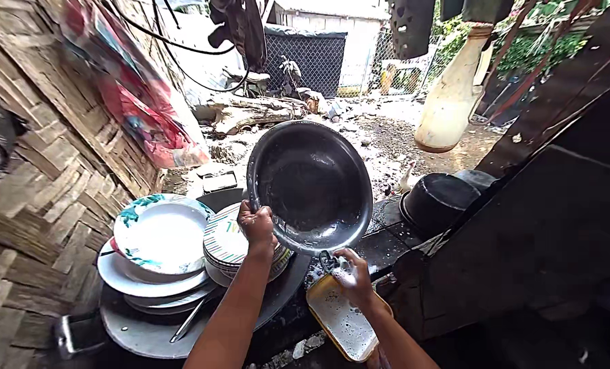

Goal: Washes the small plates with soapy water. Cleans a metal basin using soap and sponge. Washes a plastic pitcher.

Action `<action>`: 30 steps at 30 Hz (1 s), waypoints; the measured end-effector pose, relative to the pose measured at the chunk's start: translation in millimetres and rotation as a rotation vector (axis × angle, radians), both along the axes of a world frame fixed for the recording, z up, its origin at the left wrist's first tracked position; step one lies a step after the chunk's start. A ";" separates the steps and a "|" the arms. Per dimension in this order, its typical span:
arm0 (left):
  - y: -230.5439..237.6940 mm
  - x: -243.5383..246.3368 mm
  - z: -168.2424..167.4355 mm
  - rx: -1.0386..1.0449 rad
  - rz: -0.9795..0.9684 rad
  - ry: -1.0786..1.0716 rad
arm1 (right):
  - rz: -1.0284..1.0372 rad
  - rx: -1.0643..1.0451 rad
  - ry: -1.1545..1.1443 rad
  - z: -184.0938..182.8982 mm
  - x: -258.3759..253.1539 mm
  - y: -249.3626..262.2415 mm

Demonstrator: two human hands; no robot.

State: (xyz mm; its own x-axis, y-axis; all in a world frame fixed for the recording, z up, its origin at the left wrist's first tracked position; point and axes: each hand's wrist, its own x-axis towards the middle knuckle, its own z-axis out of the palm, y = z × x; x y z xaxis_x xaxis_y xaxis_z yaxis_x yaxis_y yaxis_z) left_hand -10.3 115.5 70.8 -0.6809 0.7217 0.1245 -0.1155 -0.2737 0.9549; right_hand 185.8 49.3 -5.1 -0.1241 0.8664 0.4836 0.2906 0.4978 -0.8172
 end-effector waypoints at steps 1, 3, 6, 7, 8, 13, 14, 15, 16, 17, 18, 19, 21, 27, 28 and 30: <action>14.4 8.2 -2.5 -0.038 -0.035 -0.012 | -0.036 -0.023 0.046 -8.2 6.1 -8.8; 38.0 32.0 -10.2 -0.116 -0.115 -0.023 | -0.125 -0.130 0.088 -21.8 12.3 -26.0; 57.8 76.1 -35.5 -0.256 -0.264 -0.037 | -0.250 -0.332 0.110 -36.3 14.5 -41.1; 60.9 90.9 -45.4 -0.298 -0.299 -0.056 | -0.267 -0.381 0.125 -40.9 15.0 -42.7; 64.0 104.3 -54.5 -0.336 -0.321 -0.087 | -0.271 -0.429 0.136 -43.6 15.6 -44.1; 56.8 148.4 -93.7 -0.531 -0.342 -0.129 | -0.201 -0.682 0.285 -29.4 21.8 -54.9; 53.7 152.3 -102.0 -0.551 -0.357 -0.143 | -0.180 -0.705 0.336 -29.1 23.5 -55.3; 50.7 154.0 -109.7 -0.569 -0.388 -0.170 | -0.152 -0.721 0.391 -28.5 25.5 -55.6; 49.2 153.4 -117.1 -0.592 -0.434 -0.193 | -0.126 -0.733 0.446 -27.0 27.5 -55.7; 49.1 151.3 -122.8 -0.618 -0.487 -0.216 | -0.108 -0.745 0.495 -25.6 29.5 -55.6; 50.2 147.6 -125.5 -0.647 -0.541 -0.241 | -0.099 -0.759 0.536 -24.0 31.4 -54.5; 50.4 142.9 -123.5 -0.676 -0.589 -0.292 | -0.093 -0.783 0.564 -23.3 33.9 -52.6; 40.0 131.9 -111.3 -0.713 -0.627 -0.370 | -0.090 -0.869 0.602 -22.9 40.0 -49.4; -24.7 80.1 -65.5 -0.493 -0.758 -0.025 | -0.087 -0.916 0.737 -26.7 44.9 -40.6; -39.0 72.8 -63.7 -0.451 -0.835 0.065 | -0.108 -0.919 0.756 -28.8 43.6 -39.0; -66.5 65.7 -66.0 -0.404 -1.024 0.217 | -0.159 -0.934 0.723 -30.8 37.5 -33.7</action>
State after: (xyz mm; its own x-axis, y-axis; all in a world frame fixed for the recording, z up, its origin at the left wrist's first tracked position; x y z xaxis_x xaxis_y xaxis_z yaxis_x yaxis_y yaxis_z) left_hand 55.4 49.1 4.8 0.2646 0.9430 -0.2016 0.0708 0.1894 0.9793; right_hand 223.2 15.6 -35.9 0.0587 0.9015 -0.4288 -0.3821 -0.3766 -0.8439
